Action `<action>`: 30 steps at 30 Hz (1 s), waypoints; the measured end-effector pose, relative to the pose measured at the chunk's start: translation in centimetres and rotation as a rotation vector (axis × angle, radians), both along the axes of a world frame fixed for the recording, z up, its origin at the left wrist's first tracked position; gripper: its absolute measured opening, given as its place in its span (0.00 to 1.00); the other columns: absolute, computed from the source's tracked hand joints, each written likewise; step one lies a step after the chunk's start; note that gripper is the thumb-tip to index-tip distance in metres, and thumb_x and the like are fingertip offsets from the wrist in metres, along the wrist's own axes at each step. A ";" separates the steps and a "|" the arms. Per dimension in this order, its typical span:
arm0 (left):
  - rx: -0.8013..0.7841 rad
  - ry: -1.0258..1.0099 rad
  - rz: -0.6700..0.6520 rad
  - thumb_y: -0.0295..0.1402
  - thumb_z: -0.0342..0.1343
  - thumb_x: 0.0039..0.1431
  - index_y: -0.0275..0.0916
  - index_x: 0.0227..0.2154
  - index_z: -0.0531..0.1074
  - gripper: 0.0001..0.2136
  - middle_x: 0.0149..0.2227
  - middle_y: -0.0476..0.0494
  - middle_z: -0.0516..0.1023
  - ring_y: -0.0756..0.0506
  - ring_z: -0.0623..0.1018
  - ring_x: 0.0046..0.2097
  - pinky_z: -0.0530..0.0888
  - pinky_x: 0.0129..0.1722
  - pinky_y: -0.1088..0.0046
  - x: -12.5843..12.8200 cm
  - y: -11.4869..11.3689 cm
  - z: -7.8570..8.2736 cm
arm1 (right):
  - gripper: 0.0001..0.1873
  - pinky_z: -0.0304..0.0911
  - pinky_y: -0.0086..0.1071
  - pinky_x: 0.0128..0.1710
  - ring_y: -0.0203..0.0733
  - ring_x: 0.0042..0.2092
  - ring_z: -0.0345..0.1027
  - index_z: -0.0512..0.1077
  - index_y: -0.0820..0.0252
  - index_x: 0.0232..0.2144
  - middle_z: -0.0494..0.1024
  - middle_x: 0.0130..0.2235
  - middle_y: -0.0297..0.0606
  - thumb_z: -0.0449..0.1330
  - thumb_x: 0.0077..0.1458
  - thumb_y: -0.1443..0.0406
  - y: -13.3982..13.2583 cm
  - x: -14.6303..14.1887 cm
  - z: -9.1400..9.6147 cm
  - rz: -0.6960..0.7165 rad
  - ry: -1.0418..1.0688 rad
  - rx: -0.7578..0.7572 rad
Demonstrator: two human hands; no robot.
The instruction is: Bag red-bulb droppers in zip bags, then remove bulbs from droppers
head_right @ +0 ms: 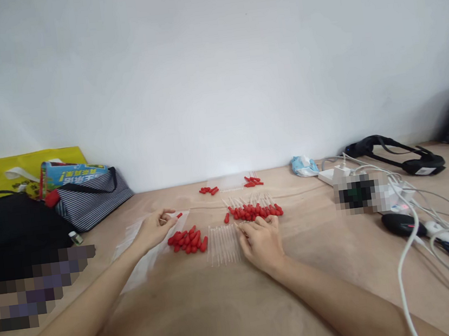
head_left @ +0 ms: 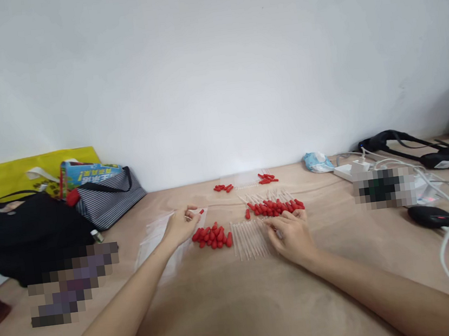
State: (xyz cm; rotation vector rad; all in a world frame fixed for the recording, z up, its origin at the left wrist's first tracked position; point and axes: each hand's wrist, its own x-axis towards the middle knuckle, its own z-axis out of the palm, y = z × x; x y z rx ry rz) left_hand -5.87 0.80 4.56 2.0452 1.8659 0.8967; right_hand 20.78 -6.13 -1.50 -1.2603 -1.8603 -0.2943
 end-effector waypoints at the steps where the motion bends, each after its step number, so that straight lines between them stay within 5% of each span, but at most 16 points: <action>1: -0.017 0.001 -0.004 0.35 0.53 0.44 0.36 0.33 0.71 0.13 0.24 0.50 0.72 0.48 0.72 0.27 0.67 0.28 0.74 -0.2 0.5 -0.1 | 0.10 0.42 0.36 0.37 0.36 0.29 0.60 0.73 0.56 0.29 0.76 0.25 0.33 0.52 0.51 0.68 0.1 0.0 -0.1 0.004 -0.009 0.013; 9: -0.111 -0.030 -0.097 0.45 0.52 0.41 0.38 0.20 0.71 0.14 0.20 0.49 0.74 0.46 0.73 0.26 0.65 0.25 0.75 -0.1 1.3 -1.5 | 0.10 0.41 0.38 0.38 0.39 0.33 0.58 0.74 0.54 0.31 0.75 0.27 0.35 0.52 0.53 0.61 0.2 -0.1 -0.2 0.024 -0.155 -0.057; 19: -0.037 -0.027 -0.063 0.47 0.44 0.47 0.36 0.25 0.73 0.20 0.24 0.45 0.76 0.45 0.73 0.29 0.65 0.28 0.73 0.1 1.3 -1.0 | 0.19 0.43 0.38 0.39 0.40 0.35 0.58 0.74 0.54 0.33 0.72 0.29 0.37 0.51 0.51 0.50 -0.5 -0.1 0.7 0.109 -0.183 -0.149; 24: -0.060 0.048 -0.127 0.41 0.53 0.44 0.38 0.24 0.73 0.11 0.24 0.49 0.75 0.47 0.72 0.28 0.65 0.28 0.75 4.1 1.3 -0.4 | 0.16 0.43 0.37 0.38 0.37 0.32 0.59 0.75 0.54 0.30 0.72 0.27 0.35 0.50 0.54 0.54 -0.7 0.7 0.7 0.052 -0.010 -0.139; 30: -0.195 0.088 -0.136 0.42 0.55 0.48 0.35 0.18 0.71 0.14 0.22 0.47 0.73 0.44 0.74 0.31 0.67 0.29 0.73 10.8 5.1 -1.3 | 0.18 0.42 0.35 0.36 0.36 0.31 0.60 0.73 0.56 0.21 0.71 0.24 0.34 0.49 0.56 0.59 -0.5 2.9 0.4 -0.034 0.086 -0.088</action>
